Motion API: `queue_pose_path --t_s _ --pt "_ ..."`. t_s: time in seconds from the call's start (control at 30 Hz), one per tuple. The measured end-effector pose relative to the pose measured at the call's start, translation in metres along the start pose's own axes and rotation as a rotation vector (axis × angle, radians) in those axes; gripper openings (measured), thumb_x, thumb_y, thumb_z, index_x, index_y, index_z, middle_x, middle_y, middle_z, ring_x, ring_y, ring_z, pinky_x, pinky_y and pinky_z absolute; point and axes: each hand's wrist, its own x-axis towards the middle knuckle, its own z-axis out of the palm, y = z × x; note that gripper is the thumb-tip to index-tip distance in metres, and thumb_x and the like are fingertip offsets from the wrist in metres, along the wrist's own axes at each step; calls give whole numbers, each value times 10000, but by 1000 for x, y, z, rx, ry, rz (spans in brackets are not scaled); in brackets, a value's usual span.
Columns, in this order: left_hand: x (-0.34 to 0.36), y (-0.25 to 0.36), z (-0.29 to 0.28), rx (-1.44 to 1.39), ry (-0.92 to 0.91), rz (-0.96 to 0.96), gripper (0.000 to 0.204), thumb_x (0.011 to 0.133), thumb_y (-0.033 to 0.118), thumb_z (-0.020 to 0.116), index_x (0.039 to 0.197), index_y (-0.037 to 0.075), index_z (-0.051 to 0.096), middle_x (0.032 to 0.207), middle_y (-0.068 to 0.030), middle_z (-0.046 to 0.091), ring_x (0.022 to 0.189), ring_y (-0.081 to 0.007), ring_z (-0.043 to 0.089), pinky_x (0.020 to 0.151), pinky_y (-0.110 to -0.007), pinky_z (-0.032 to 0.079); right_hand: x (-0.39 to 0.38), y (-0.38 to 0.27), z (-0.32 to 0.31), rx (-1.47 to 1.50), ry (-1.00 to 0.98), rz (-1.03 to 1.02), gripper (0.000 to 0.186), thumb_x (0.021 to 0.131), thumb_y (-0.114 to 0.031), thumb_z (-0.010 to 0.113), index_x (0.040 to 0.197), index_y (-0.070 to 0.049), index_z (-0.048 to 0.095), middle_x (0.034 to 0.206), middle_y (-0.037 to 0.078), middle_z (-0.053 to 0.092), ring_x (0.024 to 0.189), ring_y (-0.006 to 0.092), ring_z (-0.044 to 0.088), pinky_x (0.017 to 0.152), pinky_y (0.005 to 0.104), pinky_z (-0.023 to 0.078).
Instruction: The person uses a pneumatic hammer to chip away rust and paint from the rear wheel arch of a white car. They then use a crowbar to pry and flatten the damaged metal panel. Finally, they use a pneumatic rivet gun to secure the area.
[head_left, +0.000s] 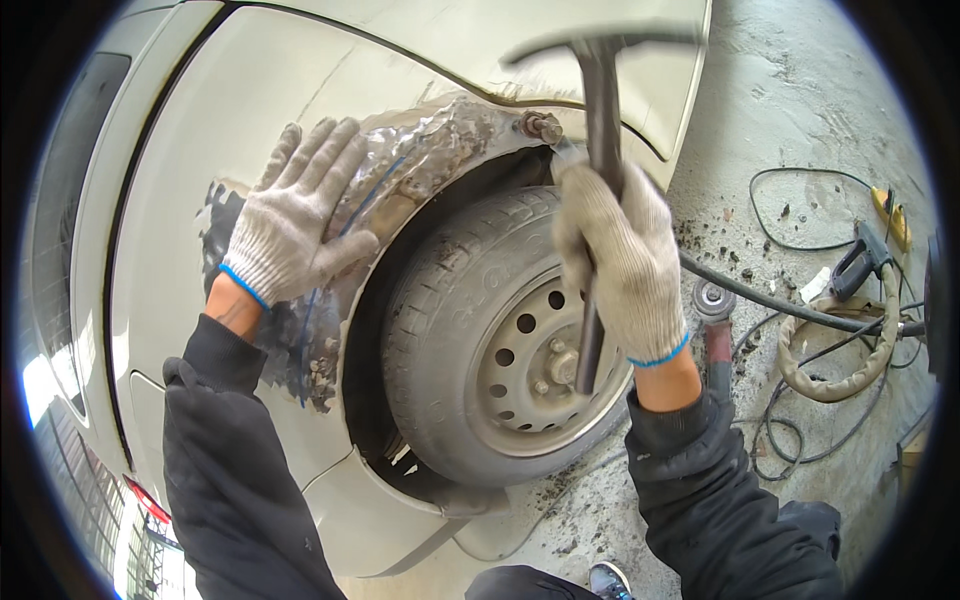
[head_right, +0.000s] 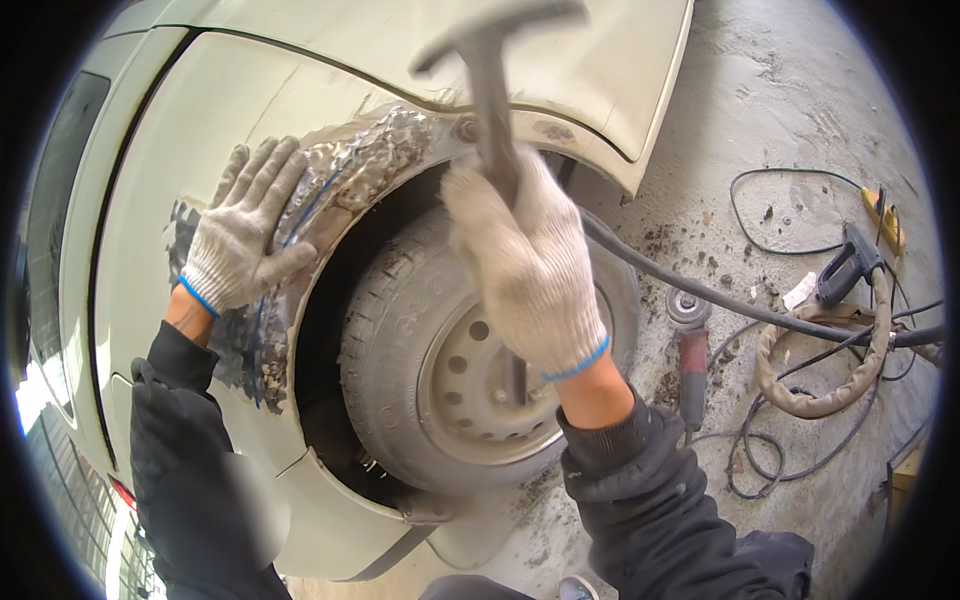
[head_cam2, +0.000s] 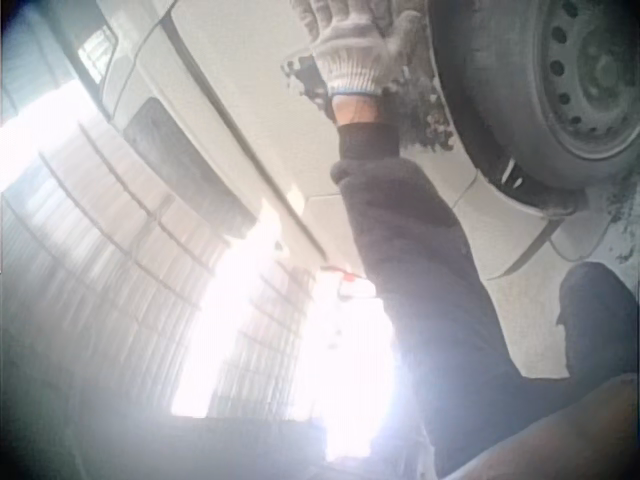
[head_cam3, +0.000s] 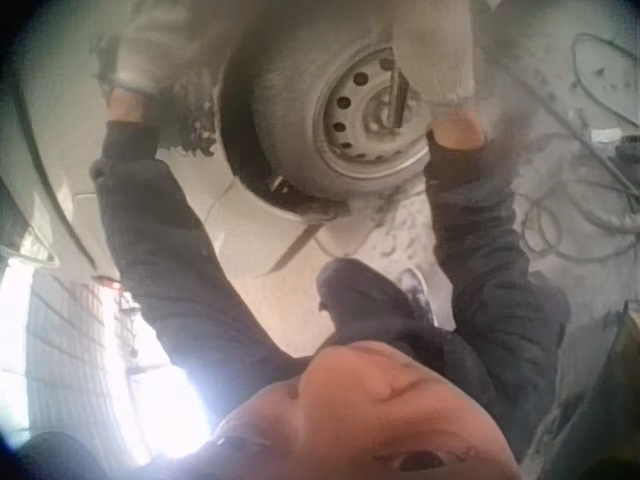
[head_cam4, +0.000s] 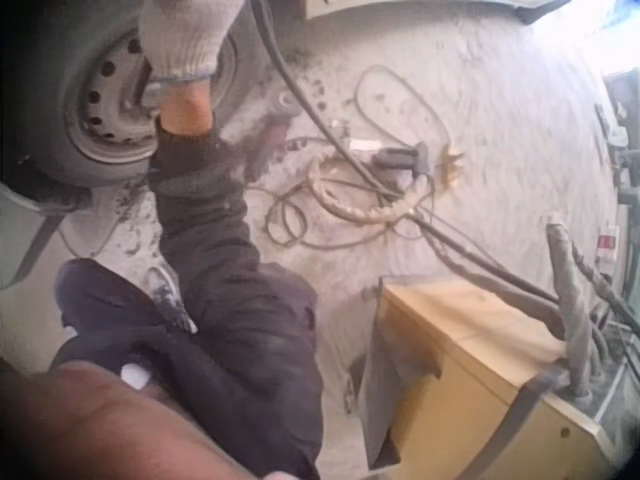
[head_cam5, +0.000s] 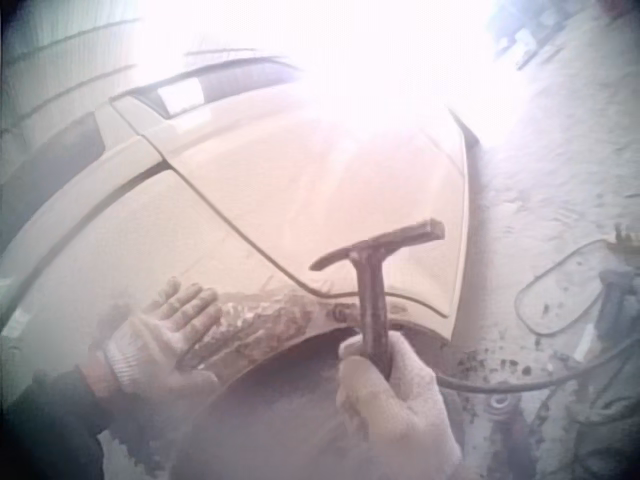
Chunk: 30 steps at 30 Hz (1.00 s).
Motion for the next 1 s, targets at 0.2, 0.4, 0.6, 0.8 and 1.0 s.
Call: queue_pose_path --t_s 0.2,0.4,0.6,0.8,1.0 --pt "71 19 13 67 108 -94 958 933 711 472 1577 23 302 1636 -189 306 1550 -291 223 1299 -421 109 -63 17 1 27 425 144 329 1081 -360 499 1039 -52 607 636 -66 432 492 9 353 418 211 265" --pt "68 36 32 29 189 -49 950 905 640 573 1577 25 303 1633 -154 329 1543 -281 241 1301 -423 119 -57 24 -28 -217 57 226 313 1091 -325 474 1058 -51 622 604 -54 432 516 27 384 477 222 311" --pt "33 37 3 -82 103 -35 964 826 517 717 1576 58 323 1616 -149 367 1525 -290 297 1294 -443 168 -44 14 -13 -179 26 291 267 1031 -231 590 1115 20 627 678 15 571 597 104 534 584 299 446" --pt "-11 28 4 -75 61 -91 994 769 537 781 1568 114 368 1603 -111 399 1515 -264 319 1298 -458 157 -34 15 0 -328 -158 243 219 1026 -205 561 1097 -3 608 679 114 574 609 226 575 581 356 439" --pt "-13 30 9 -96 92 -96 983 783 553 769 1570 120 368 1612 -106 385 1517 -265 313 1296 -463 162 -31 25 15 -472 -129 194 258 1047 -246 558 1090 -2 631 669 4 532 574 75 486 553 265 414"
